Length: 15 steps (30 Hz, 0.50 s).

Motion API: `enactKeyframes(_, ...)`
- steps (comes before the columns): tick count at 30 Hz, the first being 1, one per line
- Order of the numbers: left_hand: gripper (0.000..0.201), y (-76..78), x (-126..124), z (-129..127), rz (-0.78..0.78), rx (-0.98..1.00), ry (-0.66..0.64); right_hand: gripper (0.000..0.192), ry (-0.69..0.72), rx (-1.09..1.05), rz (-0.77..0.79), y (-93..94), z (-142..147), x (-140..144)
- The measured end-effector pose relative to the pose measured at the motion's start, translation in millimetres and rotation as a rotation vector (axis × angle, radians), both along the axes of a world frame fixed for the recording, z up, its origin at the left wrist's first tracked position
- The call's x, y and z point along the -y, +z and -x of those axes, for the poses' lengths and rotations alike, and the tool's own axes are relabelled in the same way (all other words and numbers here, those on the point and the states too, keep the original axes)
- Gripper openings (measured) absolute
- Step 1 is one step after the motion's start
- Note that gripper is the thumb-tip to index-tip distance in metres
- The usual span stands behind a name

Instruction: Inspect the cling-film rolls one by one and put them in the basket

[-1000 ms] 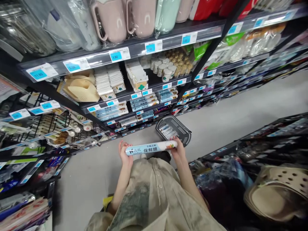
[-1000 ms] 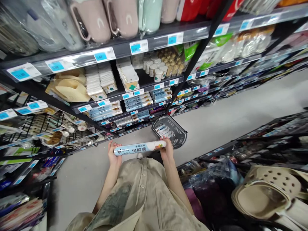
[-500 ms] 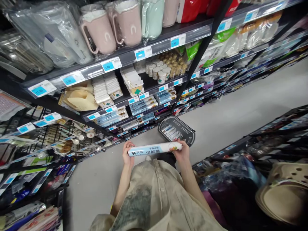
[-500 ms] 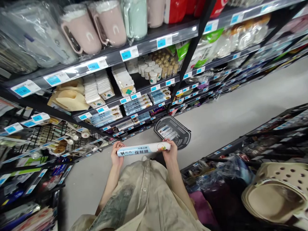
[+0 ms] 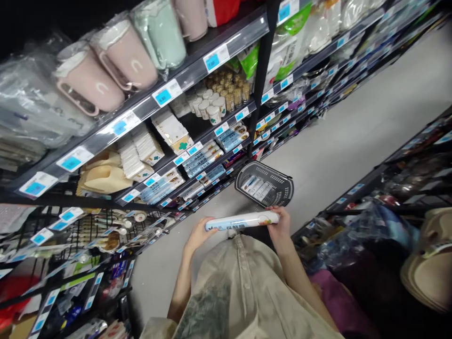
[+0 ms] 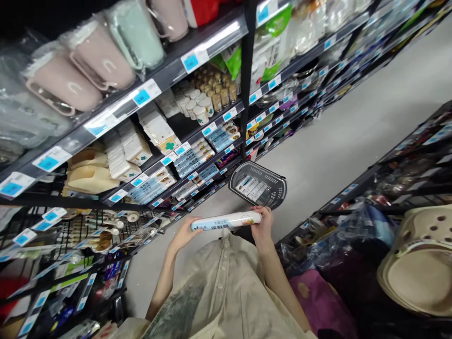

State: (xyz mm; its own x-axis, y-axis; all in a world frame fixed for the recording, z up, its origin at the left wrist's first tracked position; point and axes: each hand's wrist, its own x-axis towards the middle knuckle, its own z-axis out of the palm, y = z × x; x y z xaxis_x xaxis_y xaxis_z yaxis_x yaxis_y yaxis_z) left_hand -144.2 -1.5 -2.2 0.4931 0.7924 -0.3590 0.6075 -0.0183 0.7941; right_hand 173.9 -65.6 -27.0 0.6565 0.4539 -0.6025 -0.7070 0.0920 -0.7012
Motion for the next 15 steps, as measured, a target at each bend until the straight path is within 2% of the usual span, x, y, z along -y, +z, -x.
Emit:
enactKeyframes(3,0.055,-4.7,-9,-22,0.0,-0.15,-0.248,0.027,-0.09,-0.077,-0.011,2.7,-11,3)
enactKeyframes(7,0.069,-9.8,-16,-79,-0.026,-0.293,-0.48,0.028,-0.114,-0.085,-0.018,-4.5,-33,-2)
enactKeyframes(11,0.066,-12.0,-28,-149,-0.086,-0.305,-0.568,0.026,-0.189,-0.154,0.107,-22.5,-65,-22)
enactKeyframes(15,0.059,-19.1,-58,-203,-0.148,-0.33,-0.594,0.025,-0.258,-0.191,0.157,-37.0,-103,-56)
